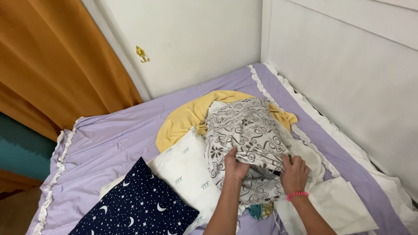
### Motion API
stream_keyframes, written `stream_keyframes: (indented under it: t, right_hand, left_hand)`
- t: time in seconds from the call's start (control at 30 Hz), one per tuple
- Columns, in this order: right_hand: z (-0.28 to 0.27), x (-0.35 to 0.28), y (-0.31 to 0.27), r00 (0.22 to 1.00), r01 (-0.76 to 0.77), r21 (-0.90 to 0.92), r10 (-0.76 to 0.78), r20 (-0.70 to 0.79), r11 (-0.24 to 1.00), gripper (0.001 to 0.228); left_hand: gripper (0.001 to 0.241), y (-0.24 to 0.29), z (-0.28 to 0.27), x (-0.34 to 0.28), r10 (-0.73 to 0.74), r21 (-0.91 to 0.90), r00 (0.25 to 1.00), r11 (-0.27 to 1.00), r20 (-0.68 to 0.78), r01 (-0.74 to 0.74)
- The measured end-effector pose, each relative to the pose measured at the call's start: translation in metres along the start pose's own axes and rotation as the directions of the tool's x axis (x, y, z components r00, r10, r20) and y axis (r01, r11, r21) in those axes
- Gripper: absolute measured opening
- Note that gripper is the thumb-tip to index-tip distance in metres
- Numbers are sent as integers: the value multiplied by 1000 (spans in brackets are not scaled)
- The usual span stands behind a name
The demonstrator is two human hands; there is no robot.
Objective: The person folds a patterned pillowcase on a bed. They smooth the fabric, fold the edges inward, and tuck the corners to create a neat, rectangular shape. The pillowcase is then placed on top of other bedding items.
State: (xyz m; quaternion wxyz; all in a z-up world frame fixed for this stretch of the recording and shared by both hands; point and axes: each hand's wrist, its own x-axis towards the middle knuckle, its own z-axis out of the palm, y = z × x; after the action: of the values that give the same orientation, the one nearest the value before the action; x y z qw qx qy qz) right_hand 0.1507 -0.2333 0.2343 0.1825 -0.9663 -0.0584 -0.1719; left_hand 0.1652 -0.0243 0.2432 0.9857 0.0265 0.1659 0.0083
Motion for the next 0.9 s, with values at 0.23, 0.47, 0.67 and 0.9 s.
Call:
stream_keyframes:
  t: [0.23, 0.47, 0.67, 0.9]
  right_hand:
    - [44, -42, 13, 979, 173, -81, -163, 119, 982, 45]
    - [1, -45, -32, 954, 298, 225, -283, -95, 928, 91]
    - [12, -31, 3, 970, 202, 68, -209, 124, 977, 54]
    - [50, -72, 49, 960, 242, -64, -229, 162, 968, 46]
  left_hand:
    - [47, -18, -46, 7, -37, -37, 997, 999, 62, 39]
    - [47, -46, -65, -37, -145, 23, 989, 989, -37, 146]
    - [43, -28, -75, -65, -58, 129, 975, 988, -214, 87]
    - [46, 15, -139, -52, 80, -5, 968, 996, -236, -84]
